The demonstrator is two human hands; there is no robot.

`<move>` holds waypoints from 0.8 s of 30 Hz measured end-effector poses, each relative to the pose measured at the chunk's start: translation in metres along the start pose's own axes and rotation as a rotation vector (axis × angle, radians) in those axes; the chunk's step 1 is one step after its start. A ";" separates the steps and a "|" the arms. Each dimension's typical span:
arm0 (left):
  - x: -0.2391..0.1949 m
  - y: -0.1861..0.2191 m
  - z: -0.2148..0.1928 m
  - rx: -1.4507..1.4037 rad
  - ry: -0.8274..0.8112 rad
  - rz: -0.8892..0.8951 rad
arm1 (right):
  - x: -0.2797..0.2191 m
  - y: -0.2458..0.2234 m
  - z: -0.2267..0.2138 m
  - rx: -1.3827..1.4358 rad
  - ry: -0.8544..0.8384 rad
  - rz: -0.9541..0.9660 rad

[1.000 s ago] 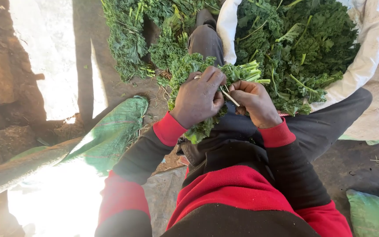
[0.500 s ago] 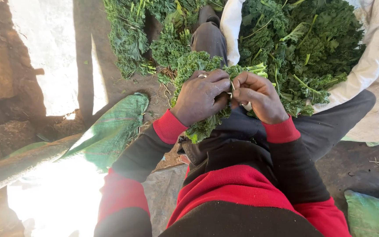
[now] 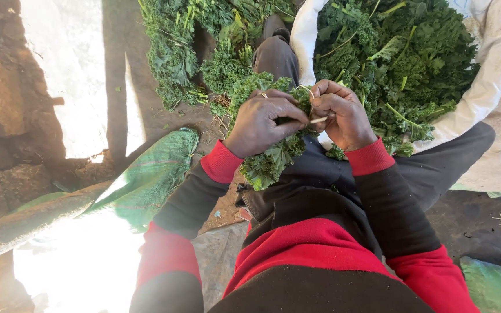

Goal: The person sits on the ground and gathers leafy green vegetables from a large sack. They bundle the vegetables together by hand and tie them with thin strips of material, then place the finished bundles on the ground.

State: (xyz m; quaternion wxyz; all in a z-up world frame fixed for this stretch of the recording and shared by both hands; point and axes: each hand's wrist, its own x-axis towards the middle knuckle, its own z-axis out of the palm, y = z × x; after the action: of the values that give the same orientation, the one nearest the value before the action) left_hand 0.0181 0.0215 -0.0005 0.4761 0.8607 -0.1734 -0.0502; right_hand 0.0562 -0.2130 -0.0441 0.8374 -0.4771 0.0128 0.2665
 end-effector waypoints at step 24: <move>0.013 0.001 0.008 0.102 -0.016 -0.197 | -0.054 0.020 0.030 -1.031 0.420 -0.712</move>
State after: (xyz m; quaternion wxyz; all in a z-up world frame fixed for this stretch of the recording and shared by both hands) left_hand 0.0278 0.0107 -0.0032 0.4228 0.8963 -0.0940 -0.0946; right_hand -0.0059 -0.2039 -0.0284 0.5184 -0.8338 -0.1117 -0.1533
